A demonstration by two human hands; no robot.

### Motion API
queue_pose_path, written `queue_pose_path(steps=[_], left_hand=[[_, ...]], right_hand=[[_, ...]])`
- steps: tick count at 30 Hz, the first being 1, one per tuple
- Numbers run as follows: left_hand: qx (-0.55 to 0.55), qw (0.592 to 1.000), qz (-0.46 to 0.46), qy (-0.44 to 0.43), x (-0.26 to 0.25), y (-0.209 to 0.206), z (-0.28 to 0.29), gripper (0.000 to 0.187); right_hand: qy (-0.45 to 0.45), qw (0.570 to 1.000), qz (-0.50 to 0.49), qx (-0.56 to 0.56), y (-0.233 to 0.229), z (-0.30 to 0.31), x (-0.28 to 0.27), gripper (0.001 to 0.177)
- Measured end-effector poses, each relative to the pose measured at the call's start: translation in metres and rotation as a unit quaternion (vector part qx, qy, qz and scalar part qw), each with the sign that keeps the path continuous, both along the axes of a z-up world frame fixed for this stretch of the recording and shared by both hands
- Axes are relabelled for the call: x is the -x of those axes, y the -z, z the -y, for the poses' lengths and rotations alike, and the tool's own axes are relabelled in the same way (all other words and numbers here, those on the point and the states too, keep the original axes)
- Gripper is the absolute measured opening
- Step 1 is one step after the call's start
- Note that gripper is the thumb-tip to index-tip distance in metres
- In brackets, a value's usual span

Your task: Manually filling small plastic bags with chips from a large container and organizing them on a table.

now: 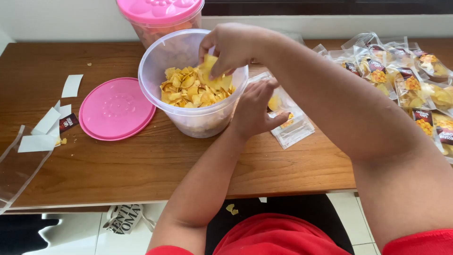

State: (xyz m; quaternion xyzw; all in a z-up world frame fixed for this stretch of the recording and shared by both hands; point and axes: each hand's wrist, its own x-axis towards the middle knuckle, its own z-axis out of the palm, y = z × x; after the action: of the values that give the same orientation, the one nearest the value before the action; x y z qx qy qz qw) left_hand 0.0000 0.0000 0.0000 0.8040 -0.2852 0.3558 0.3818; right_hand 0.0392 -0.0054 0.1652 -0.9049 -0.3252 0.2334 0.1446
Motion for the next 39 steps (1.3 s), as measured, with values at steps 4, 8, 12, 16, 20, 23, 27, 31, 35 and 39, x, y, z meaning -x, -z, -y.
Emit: queue_pose_path(steps=[4,8,12,16,20,23,27,31,35,39], left_hand=[[0.062,0.998,-0.029,0.01,0.006,-0.006,0.001,0.061],[0.133,0.988,-0.071,0.015,0.008,-0.011,0.0,0.063],[0.171,0.982,-0.078,0.004,0.011,-0.011,0.005,0.061],[0.162,0.98,-0.102,-0.06,0.014,-0.015,0.009,0.062],[0.163,0.98,-0.083,-0.073,0.013,-0.011,0.012,0.064],[0.142,0.982,-0.089,-0.088,0.014,-0.012,0.011,0.069],[0.146,0.978,-0.119,-0.088,0.014,-0.013,0.01,0.074],[0.133,0.981,-0.117,-0.078,0.01,-0.008,0.008,0.075],[0.125,0.983,-0.108,-0.076,0.009,-0.006,0.008,0.074],[0.119,0.981,-0.131,-0.081,0.008,-0.004,0.008,0.075]], right_hand=[[0.021,0.998,0.057,-0.024,-0.01,0.018,0.0,0.028],[0.085,0.976,-0.04,-0.198,-0.018,0.044,-0.001,0.03],[0.135,0.98,0.025,-0.142,-0.027,0.084,0.004,0.034],[0.181,0.972,0.015,-0.148,-0.018,0.113,0.006,0.027],[0.177,0.962,0.047,-0.201,0.007,0.127,0.004,0.023],[0.169,0.965,0.073,-0.19,0.013,0.131,0.005,0.022],[0.15,0.975,0.088,-0.137,0.021,0.132,0.0,0.024],[0.149,0.981,0.061,-0.107,0.016,0.133,0.006,0.02],[0.145,0.985,0.054,-0.071,0.018,0.135,0.004,0.017],[0.157,0.985,0.049,-0.058,0.015,0.132,0.007,0.014]])
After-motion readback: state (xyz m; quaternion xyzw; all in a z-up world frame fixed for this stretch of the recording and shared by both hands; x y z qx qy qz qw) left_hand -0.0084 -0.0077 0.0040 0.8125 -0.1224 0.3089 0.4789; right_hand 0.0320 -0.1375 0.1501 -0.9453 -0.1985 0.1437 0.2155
